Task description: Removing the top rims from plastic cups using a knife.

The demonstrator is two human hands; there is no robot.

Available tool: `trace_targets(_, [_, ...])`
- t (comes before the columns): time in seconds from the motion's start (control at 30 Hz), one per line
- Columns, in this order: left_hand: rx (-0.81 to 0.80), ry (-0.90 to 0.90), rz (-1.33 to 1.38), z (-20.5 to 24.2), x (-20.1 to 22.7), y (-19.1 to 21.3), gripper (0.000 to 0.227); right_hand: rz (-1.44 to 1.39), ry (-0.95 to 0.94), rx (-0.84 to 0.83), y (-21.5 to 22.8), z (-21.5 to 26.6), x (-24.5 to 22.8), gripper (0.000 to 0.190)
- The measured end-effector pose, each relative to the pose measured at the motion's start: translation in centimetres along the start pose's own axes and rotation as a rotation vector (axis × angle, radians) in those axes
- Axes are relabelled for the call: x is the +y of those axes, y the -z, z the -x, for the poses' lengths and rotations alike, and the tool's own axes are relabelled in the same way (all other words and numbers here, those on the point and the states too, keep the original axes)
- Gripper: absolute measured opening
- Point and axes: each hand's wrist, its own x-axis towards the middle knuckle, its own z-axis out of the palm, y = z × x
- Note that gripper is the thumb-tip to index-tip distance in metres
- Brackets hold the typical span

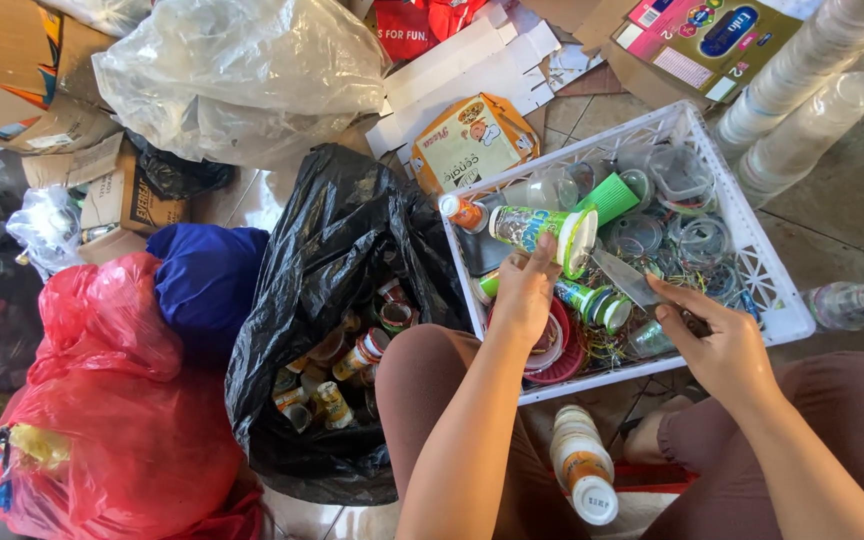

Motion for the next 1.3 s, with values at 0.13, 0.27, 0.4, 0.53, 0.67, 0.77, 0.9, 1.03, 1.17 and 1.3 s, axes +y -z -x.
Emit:
trace_targets(0.13, [0.034, 0.056, 0.037, 0.2, 0.5, -0.1, 0.061, 0.045, 0.015, 0.004, 0.4, 0.0, -0.7, 0.038])
trace_targets(0.27, [0.051, 0.096, 0.062, 0.1, 0.6, 0.0, 0.054, 0.101, 0.08, 0.02, 0.6, 0.4, -0.2, 0.039])
trace_targets(0.4, [0.094, 0.156, 0.023, -0.2, 0.3, -0.3, 0.062, 0.159, 0.109, 0.039, 0.7, 0.4, -0.2, 0.039])
trace_targets(0.53, [0.085, 0.112, 0.015, 0.0, -0.2, -0.2, 0.07, 0.141, 0.099, 0.03, 0.9, 0.6, -0.3, 0.041])
trace_targets(0.67, [0.057, 0.104, 0.071, 0.3, -0.3, -0.4, 0.06, 0.083, 0.062, 0.014, 1.2, 0.5, -0.5, 0.041])
trace_targets(0.77, [0.004, 0.071, 0.128, 0.3, -0.7, -0.2, 0.054, 0.1, 0.054, 0.016, 1.4, 0.4, -0.5, 0.043])
trace_targets(0.9, [0.041, 0.074, 0.19, -0.1, -0.6, 0.2, 0.06, 0.053, 0.069, -0.002, 1.2, 0.5, 0.1, 0.039])
trace_targets(1.03, [0.008, 0.081, 0.14, 0.0, -0.7, 0.2, 0.055, 0.054, 0.058, -0.009, 1.2, 0.3, 0.0, 0.042])
trace_targets(1.17, [0.047, 0.092, 0.179, 0.3, -0.4, 0.1, 0.058, 0.046, 0.081, -0.012, 0.9, 0.3, 0.1, 0.042])
trace_targets(1.3, [-0.072, 0.057, 0.229, 0.5, -0.8, 0.1, 0.049, 0.019, 0.038, -0.009, 0.8, 0.0, 0.2, 0.039])
